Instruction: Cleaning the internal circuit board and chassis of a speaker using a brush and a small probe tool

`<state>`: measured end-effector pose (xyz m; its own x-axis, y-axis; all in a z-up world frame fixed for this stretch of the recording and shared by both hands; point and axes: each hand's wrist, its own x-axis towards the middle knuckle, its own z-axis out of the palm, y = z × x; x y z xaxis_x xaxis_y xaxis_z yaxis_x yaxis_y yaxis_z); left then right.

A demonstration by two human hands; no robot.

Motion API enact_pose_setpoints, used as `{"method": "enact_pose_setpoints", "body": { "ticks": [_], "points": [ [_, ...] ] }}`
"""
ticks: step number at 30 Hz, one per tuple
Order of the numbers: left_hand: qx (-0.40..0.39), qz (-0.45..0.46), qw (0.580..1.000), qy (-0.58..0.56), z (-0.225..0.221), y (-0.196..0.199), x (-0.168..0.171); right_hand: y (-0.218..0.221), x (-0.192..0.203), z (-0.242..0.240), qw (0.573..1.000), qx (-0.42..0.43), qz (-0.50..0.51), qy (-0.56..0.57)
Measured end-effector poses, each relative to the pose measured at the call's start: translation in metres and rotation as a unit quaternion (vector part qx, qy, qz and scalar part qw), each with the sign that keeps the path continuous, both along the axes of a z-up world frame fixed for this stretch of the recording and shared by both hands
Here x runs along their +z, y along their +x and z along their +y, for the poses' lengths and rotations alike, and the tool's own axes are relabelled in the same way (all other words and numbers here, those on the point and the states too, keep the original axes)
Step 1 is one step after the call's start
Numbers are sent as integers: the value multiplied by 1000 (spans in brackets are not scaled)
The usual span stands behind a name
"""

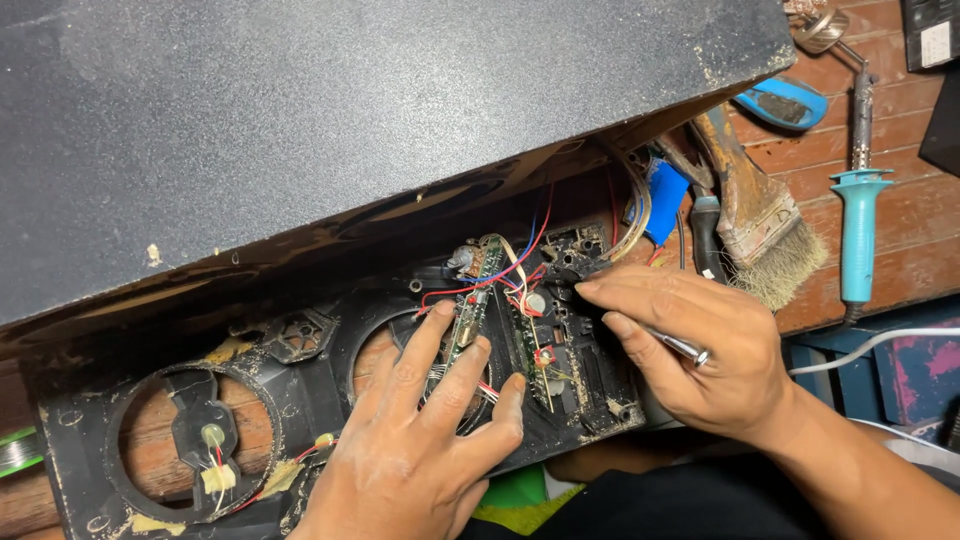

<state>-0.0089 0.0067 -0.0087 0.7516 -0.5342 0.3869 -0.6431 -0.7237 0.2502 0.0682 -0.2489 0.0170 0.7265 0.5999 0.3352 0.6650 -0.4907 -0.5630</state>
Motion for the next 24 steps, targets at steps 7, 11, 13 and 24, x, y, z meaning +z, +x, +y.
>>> {"method": "enact_pose_setpoints", "body": {
  "ticks": [7,11,13,24],
  "points": [
    [6,-5,1000,-3,1,1,1,8,4,-3,992,-43,112,50],
    [4,-2,1000,-6,0,1,0,15,1,-9,991,-62,112,23],
    [2,-11,1000,-13,1,2,0,16,6,-9,980,-56,184,46],
    [23,-23,999,-19,0,3,-1,25,5,-5,967,-84,237,42]
  ]
}}
